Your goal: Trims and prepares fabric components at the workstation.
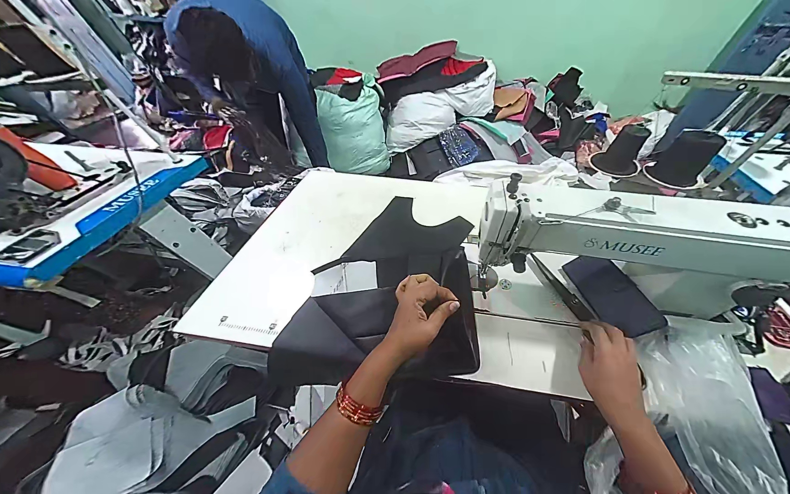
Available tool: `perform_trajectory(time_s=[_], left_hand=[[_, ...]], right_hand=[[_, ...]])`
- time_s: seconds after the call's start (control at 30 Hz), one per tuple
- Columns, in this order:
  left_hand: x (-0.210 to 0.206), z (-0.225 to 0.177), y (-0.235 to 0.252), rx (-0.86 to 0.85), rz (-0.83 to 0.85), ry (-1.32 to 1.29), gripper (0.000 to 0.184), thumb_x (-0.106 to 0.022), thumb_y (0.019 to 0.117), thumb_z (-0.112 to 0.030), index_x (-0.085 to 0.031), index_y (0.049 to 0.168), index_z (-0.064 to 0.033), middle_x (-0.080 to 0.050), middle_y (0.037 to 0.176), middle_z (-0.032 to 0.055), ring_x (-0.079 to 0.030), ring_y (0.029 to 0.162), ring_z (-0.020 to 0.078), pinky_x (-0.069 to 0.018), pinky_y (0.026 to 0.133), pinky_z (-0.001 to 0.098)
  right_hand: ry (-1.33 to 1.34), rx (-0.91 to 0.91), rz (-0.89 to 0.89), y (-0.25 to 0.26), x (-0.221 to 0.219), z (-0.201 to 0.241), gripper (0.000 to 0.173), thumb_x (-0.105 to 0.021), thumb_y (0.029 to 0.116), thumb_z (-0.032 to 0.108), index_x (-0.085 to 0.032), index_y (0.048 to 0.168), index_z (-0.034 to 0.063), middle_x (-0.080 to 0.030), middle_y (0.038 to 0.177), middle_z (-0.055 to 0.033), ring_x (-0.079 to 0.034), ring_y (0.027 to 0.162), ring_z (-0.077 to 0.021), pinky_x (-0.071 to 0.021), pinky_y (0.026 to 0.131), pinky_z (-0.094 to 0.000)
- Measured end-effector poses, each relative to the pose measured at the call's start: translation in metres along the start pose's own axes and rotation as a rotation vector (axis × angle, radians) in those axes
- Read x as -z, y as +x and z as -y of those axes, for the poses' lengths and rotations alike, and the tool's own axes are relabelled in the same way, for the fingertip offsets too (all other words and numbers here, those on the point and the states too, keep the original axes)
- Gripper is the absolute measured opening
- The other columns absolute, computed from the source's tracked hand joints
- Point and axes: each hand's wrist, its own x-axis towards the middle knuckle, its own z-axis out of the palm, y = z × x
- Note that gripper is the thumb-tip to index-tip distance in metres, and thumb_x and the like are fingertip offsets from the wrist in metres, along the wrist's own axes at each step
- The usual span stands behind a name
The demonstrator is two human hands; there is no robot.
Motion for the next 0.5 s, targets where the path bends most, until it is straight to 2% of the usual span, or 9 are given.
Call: perform_trajectory(time_s=[0.07, 0.17, 0.27, 0.33, 0.4, 0.43, 0.5], left_hand=[[-0.003, -0.001, -0.001, -0.022, -0.022, 0.046, 0.020, -0.065, 0.0941, -0.029, -0.077, 0.092, -0.0141, -0.072, 0.093, -0.0030, -0.060, 0.112, 0.0153, -0.0265, 0.112, 0.0530], [-0.007, 0.000, -0.003, -0.056, -0.054, 0.085, 0.021, -0.063, 0.0956, -0.032, -0.076, 0.093, -0.0160, -0.071, 0.092, -0.0035, -0.060, 0.111, 0.0156, -0.0264, 0.112, 0.0537], [-0.009, 0.000, -0.005, -0.058, -0.070, 0.115, 0.018, -0.062, 0.0943, -0.031, -0.075, 0.092, -0.0186, -0.071, 0.091, -0.0057, -0.060, 0.111, 0.0154, -0.0253, 0.111, 0.0555], [-0.007, -0.001, -0.007, -0.054, -0.070, 0.124, 0.018, -0.061, 0.0946, -0.032, -0.074, 0.091, -0.0201, -0.070, 0.091, -0.0073, -0.059, 0.111, 0.0140, -0.0241, 0.112, 0.0549], [-0.004, -0.003, -0.009, -0.047, -0.064, 0.127, 0.018, -0.061, 0.0961, -0.033, -0.073, 0.092, -0.0214, -0.069, 0.091, -0.0086, -0.058, 0.112, 0.0126, -0.0239, 0.112, 0.0538], [-0.003, -0.004, -0.011, -0.039, -0.055, 0.121, 0.017, -0.061, 0.0964, -0.033, -0.073, 0.092, -0.0215, -0.069, 0.091, -0.0087, -0.058, 0.112, 0.0124, -0.0235, 0.112, 0.0536], [-0.003, -0.008, -0.013, -0.023, -0.043, 0.112, 0.015, -0.061, 0.0963, -0.030, -0.072, 0.093, -0.0203, -0.069, 0.092, -0.0080, -0.058, 0.113, 0.0128, -0.0230, 0.112, 0.0545]], right_hand=[[-0.033, -0.076, 0.026, -0.014, 0.007, -0.015, 0.028, -0.059, 0.0972, -0.001, -0.066, 0.122, -0.0109, -0.059, 0.128, -0.0393, -0.055, 0.119, -0.0622, -0.0444, 0.096, -0.0738], [-0.063, -0.138, 0.109, -0.025, 0.018, -0.011, 0.038, -0.063, 0.0959, 0.000, -0.062, 0.132, -0.0085, -0.060, 0.130, -0.0369, -0.056, 0.121, -0.0591, -0.0446, 0.099, -0.0708], [-0.016, -0.201, 0.173, -0.023, 0.027, -0.008, 0.045, -0.067, 0.0920, -0.002, -0.060, 0.137, -0.0048, -0.062, 0.126, -0.0356, -0.058, 0.117, -0.0573, -0.0460, 0.097, -0.0685], [0.105, -0.257, 0.201, -0.022, 0.034, -0.010, 0.053, -0.071, 0.0855, -0.001, -0.059, 0.137, -0.0038, -0.066, 0.118, -0.0303, -0.063, 0.108, -0.0498, -0.0493, 0.093, -0.0651], [0.202, -0.307, 0.248, -0.026, 0.043, -0.015, 0.064, -0.073, 0.0799, 0.006, -0.051, 0.140, -0.0022, -0.069, 0.102, -0.0231, -0.067, 0.088, -0.0394, -0.0535, 0.076, -0.0607], [0.211, -0.334, 0.281, -0.029, 0.048, -0.016, 0.067, -0.073, 0.0795, 0.007, -0.049, 0.142, -0.0022, -0.068, 0.096, -0.0222, -0.066, 0.081, -0.0383, -0.0523, 0.071, -0.0603], [0.125, -0.369, 0.339, -0.035, 0.059, -0.020, 0.061, -0.076, 0.0834, 0.010, -0.052, 0.138, -0.0041, -0.068, 0.089, -0.0260, -0.066, 0.078, -0.0442, -0.0509, 0.071, -0.0653]])
